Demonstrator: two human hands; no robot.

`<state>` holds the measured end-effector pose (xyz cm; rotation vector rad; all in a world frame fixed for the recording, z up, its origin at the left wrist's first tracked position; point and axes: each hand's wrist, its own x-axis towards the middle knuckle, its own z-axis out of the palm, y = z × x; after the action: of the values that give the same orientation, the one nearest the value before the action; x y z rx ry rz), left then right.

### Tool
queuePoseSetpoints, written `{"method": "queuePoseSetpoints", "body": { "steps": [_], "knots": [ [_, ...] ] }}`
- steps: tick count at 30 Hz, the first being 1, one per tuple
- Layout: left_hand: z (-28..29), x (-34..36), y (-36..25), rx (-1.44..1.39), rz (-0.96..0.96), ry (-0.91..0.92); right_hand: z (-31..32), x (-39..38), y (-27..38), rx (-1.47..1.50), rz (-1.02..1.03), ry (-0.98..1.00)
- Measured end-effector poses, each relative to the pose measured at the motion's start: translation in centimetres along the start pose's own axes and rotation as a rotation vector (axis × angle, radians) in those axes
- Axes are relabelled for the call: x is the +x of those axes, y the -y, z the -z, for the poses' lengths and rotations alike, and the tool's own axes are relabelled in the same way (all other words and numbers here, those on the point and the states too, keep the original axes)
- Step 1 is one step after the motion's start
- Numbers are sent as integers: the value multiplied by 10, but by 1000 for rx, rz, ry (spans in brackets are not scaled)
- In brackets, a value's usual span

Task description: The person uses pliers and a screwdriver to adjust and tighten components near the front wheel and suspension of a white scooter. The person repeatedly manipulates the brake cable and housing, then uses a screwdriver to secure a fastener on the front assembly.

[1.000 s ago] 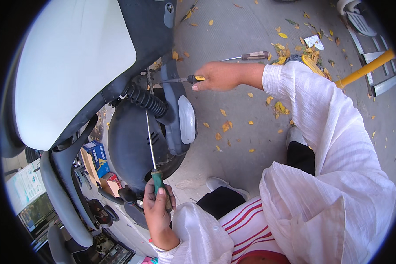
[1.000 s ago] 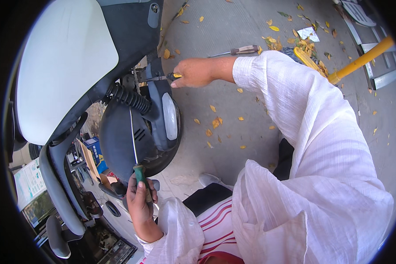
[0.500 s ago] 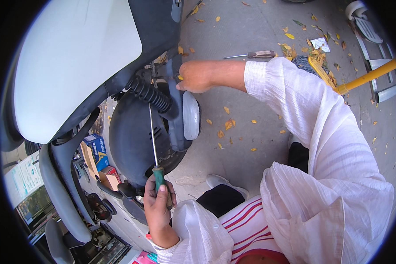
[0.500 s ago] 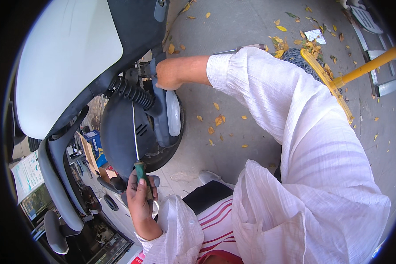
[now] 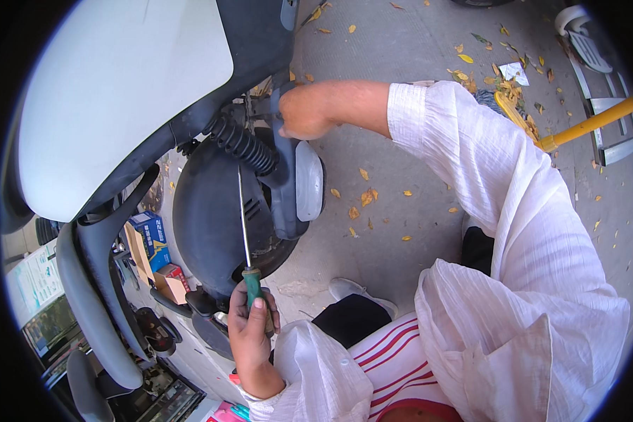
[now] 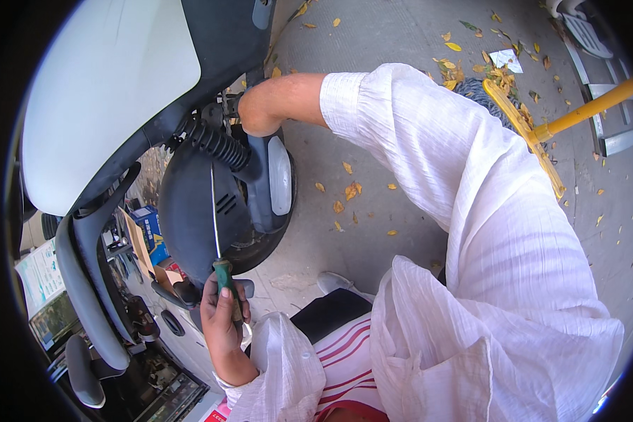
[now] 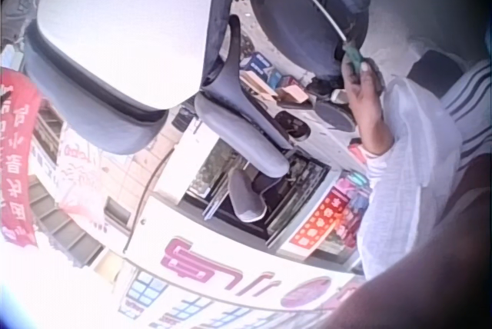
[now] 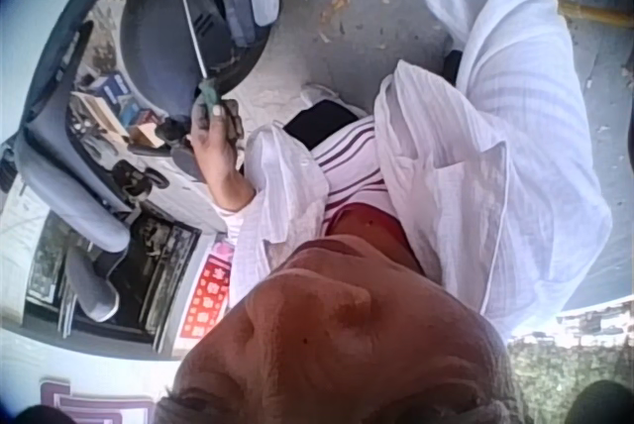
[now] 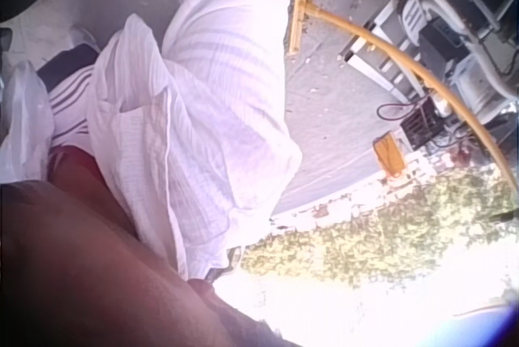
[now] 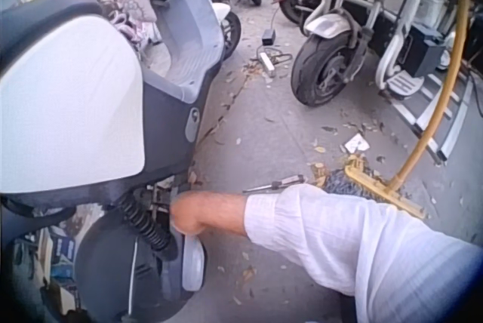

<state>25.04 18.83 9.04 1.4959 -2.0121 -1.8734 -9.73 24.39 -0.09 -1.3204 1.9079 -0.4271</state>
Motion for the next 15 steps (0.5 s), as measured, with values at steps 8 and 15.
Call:
{"method": "queuePoseSetpoints", "body": {
  "steps": [8,15],
  "knots": [
    [8,-2,3,-28,-2,3,-28,15,-28,96,55,-165],
    [9,1,4,-10,0,-19,-33,10,-52,195,168,-250]
  ]
}}
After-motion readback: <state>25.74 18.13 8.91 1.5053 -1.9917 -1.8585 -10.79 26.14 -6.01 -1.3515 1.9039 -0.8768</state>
